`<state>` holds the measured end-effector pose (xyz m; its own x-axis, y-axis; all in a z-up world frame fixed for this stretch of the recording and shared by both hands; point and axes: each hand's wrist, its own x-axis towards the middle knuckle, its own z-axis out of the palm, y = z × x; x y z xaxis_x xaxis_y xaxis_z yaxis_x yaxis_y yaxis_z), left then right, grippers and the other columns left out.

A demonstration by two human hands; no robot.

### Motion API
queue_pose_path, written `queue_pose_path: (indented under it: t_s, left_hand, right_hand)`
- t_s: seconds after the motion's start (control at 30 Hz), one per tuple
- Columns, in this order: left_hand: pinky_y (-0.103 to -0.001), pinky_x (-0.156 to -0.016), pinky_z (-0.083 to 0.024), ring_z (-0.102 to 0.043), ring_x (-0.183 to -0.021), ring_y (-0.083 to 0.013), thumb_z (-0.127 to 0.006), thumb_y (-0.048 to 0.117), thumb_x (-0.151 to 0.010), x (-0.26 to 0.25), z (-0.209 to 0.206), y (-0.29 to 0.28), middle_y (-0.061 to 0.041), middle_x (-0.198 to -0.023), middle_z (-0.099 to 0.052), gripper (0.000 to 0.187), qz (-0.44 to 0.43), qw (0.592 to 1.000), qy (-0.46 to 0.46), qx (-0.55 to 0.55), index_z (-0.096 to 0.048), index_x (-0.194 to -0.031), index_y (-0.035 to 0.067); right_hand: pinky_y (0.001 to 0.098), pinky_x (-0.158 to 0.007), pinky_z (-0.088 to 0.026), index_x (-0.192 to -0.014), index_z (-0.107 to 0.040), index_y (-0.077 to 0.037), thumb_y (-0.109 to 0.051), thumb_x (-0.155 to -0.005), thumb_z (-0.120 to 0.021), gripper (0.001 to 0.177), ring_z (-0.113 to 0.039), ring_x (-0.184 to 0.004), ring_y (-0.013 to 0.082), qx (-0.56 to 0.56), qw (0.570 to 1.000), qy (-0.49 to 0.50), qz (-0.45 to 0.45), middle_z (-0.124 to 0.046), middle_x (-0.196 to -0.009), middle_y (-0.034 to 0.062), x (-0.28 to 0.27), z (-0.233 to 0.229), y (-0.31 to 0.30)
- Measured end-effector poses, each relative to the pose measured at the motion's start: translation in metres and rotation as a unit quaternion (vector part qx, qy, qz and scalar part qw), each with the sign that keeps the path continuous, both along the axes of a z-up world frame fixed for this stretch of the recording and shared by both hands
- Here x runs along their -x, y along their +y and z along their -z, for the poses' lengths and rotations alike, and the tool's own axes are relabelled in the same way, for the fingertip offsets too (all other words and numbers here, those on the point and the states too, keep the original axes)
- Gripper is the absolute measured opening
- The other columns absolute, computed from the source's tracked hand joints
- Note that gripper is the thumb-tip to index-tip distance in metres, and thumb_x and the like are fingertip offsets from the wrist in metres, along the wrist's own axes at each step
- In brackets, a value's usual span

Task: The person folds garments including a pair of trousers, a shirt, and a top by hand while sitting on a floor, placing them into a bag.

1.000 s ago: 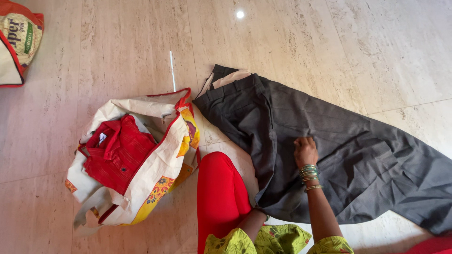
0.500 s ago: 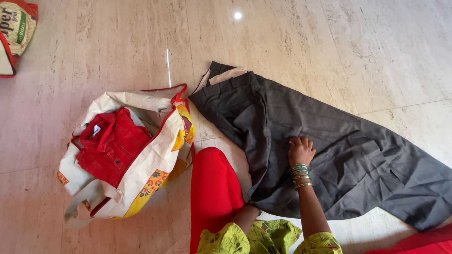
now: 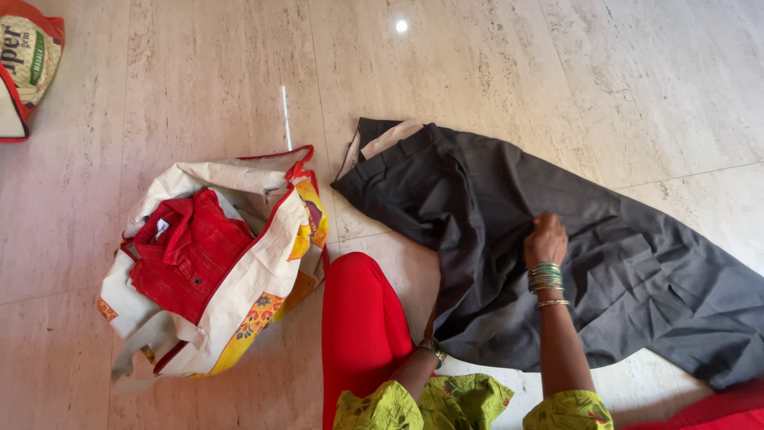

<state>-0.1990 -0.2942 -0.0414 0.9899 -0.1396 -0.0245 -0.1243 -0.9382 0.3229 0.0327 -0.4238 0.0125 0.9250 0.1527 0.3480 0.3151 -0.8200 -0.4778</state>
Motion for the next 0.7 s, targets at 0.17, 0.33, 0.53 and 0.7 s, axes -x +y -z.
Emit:
queue_pose_path:
  t_s: [0.17,0.33,0.53,0.7]
  left_hand:
    - [-0.041,-0.082,-0.036,-0.046,-0.100,-0.0262,-0.059,0.028,-0.084,0.025,-0.005,0.013,-0.007,-0.117,-0.056,0.039,0.002,0.999,-0.017,-0.037,-0.063,-0.121,0.015]
    - [-0.039,-0.080,-0.037,-0.047,-0.098,-0.0259,-0.060,0.027,-0.083,0.029,0.003,0.016,-0.007,-0.114,-0.057,0.038,-0.002,0.995,-0.064,-0.078,-0.064,-0.119,0.015]
    - [-0.042,-0.083,-0.037,-0.056,-0.099,-0.0260,-0.061,0.028,-0.090,0.031,0.011,0.011,-0.008,-0.111,-0.065,0.027,-0.048,0.983,-0.058,0.168,-0.063,-0.112,0.013]
    - [-0.043,-0.098,-0.038,-0.060,-0.111,-0.0239,-0.051,0.027,-0.105,0.029,0.020,0.012,-0.007,-0.117,-0.067,0.023,-0.047,0.994,0.052,0.082,-0.062,-0.121,0.015]
  right_hand:
    - [0.0581,-0.068,-0.048,-0.109,-0.054,-0.004,-0.008,-0.107,-0.056,0.004,-0.064,-0.079,0.0479,-0.100,0.976,0.039,0.189,-0.067,-0.091,0.0249,-0.031,-0.010,-0.048]
    - [0.0567,-0.078,-0.049,-0.111,-0.058,-0.008,-0.016,-0.109,-0.058,0.009,-0.064,-0.101,0.0423,-0.009,0.971,0.049,0.232,-0.068,-0.111,0.0203,0.007,0.003,-0.059]
    - [0.0577,-0.109,-0.034,-0.127,-0.064,-0.017,-0.030,-0.090,-0.067,0.039,-0.044,-0.140,0.0382,0.171,0.982,-0.046,0.068,-0.049,-0.152,0.0166,0.046,-0.025,0.012]
    - [0.0550,-0.111,-0.035,-0.138,-0.065,-0.010,-0.033,-0.088,-0.066,0.054,-0.045,-0.139,0.0379,0.131,0.988,-0.074,0.047,-0.049,-0.151,0.0195,0.072,-0.070,0.060]
